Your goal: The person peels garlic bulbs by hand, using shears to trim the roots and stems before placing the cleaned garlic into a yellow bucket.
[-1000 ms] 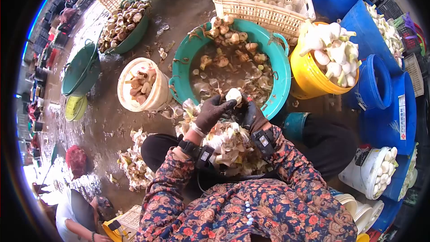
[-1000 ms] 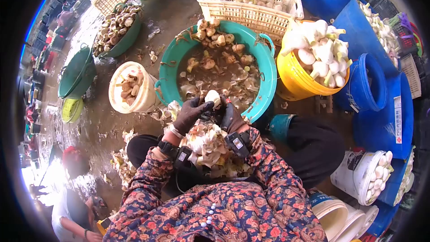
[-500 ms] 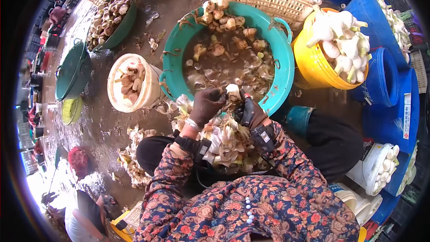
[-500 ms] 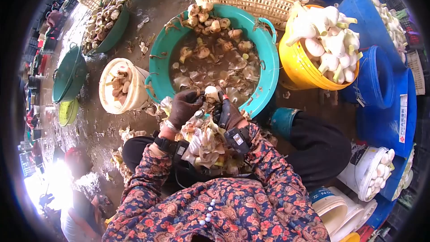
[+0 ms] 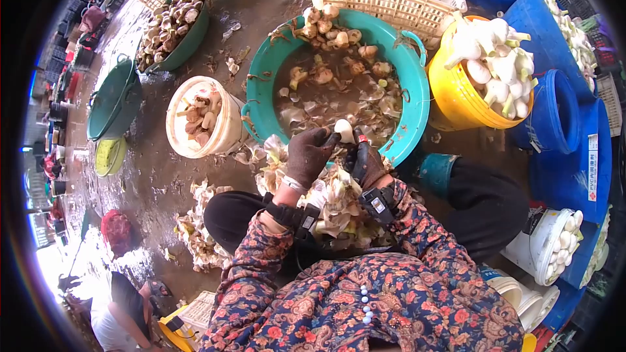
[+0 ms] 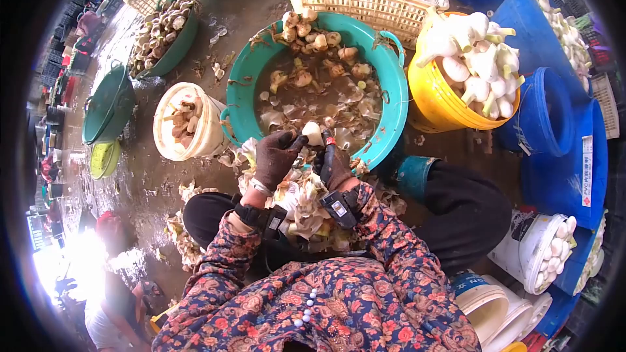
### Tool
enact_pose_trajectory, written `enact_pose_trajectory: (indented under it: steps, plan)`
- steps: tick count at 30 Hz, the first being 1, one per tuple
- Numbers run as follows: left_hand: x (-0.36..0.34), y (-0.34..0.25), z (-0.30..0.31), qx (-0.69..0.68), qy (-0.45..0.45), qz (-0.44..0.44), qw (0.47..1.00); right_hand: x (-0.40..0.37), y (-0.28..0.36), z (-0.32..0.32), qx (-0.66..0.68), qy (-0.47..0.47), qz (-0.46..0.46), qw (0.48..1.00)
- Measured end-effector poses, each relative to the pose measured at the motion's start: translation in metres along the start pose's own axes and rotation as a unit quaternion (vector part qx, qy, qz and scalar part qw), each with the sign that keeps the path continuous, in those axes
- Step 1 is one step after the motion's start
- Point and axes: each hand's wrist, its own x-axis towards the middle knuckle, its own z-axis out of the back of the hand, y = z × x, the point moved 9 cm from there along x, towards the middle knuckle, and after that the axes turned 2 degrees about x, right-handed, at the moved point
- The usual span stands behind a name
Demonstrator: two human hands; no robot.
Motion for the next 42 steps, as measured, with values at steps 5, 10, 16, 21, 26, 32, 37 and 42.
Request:
enact_pose_trajectory:
  steps: [5, 10, 16, 21, 26, 32, 37, 42]
  plan:
    - [-0.001, 0.047, -0.004, 0.081, -0.041, 0.056, 0.994, 0.005, -0.021, -0.005, 0.102, 0.076, -0.088, 0.988]
    - [-0.013, 0.097, 0.021, 0.291, -0.08, 0.074, 0.951, -0.008, -0.034, -0.017, 0.309, 0.108, -0.254, 0.91]
    - [-0.016, -0.012, 0.015, -0.022, -0.043, -0.053, 0.997, -0.011, -0.032, -0.019, 0.217, 0.08, -0.187, 0.955]
    - [-0.012, -0.014, -0.004, -0.05, 0.087, -0.072, 0.992, -0.012, -0.036, -0.009, 0.188, 0.1, -0.172, 0.962]
    - [-0.01, 0.046, -0.004, -0.102, -0.006, 0.029, 0.994, -0.02, -0.046, -0.014, 0.259, 0.114, -0.272, 0.92]
    - [-0.023, 0.019, 0.021, -0.133, -0.007, 0.082, 0.988, -0.017, -0.049, -0.013, 0.287, 0.121, -0.278, 0.909]
    - [-0.025, -0.01, 0.011, -0.065, -0.014, -0.028, 0.997, -0.021, -0.048, -0.015, 0.242, 0.095, -0.242, 0.935]
    - [-0.015, 0.019, 0.004, -0.011, -0.018, 0.001, 1.0, -0.034, -0.038, -0.022, 0.18, 0.098, -0.245, 0.947]
